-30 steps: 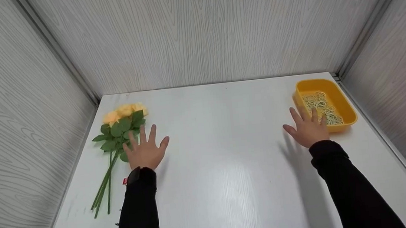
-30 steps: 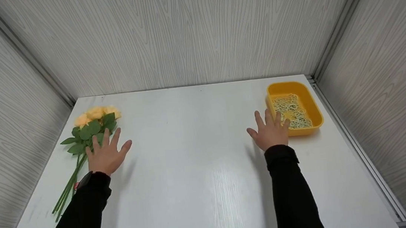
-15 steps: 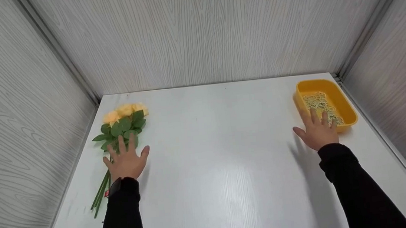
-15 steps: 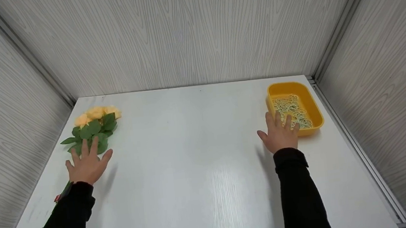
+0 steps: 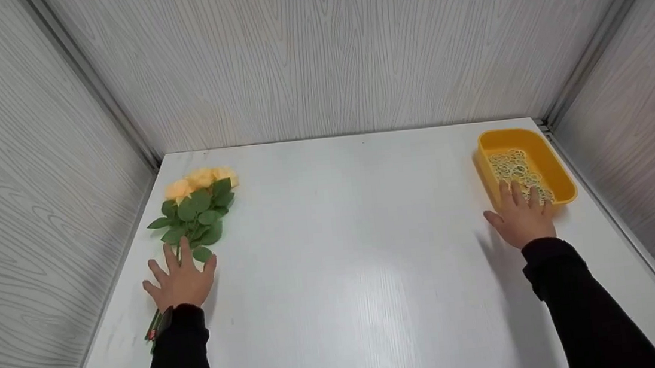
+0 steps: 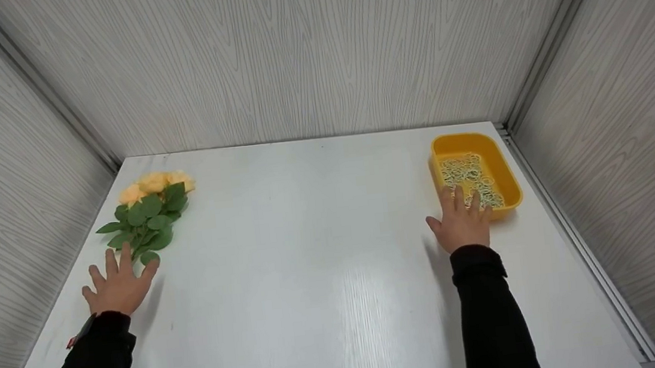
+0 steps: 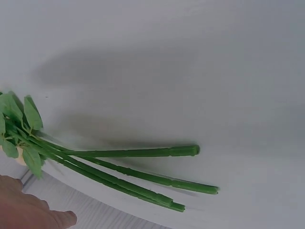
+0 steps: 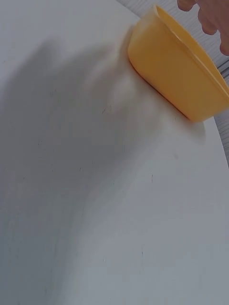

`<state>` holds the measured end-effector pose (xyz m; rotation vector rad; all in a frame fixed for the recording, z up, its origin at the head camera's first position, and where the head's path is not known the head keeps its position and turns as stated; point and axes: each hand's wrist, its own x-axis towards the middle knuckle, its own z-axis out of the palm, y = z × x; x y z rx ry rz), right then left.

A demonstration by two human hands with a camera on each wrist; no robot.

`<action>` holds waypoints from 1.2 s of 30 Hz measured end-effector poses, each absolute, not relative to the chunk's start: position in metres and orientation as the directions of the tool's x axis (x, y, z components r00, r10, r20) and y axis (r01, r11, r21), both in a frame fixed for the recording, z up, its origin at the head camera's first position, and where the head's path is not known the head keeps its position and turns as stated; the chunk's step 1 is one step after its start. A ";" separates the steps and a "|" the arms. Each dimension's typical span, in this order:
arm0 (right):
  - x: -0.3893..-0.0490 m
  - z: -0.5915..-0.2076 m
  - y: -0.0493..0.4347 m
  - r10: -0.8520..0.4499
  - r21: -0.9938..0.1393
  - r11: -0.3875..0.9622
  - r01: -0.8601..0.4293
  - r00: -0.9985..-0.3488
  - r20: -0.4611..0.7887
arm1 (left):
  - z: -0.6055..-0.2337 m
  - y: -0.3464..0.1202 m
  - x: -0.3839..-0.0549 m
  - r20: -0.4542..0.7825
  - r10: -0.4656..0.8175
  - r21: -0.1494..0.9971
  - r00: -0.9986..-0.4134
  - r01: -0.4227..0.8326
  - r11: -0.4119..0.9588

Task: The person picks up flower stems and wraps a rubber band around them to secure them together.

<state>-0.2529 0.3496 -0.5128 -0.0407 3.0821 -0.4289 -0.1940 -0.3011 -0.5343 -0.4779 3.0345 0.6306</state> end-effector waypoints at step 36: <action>-0.241 -0.532 0.358 -0.071 -0.204 0.975 -0.091 -0.992 0.105 | -0.575 -0.307 -0.175 0.091 -0.274 0.265 -0.957 -0.242 0.933</action>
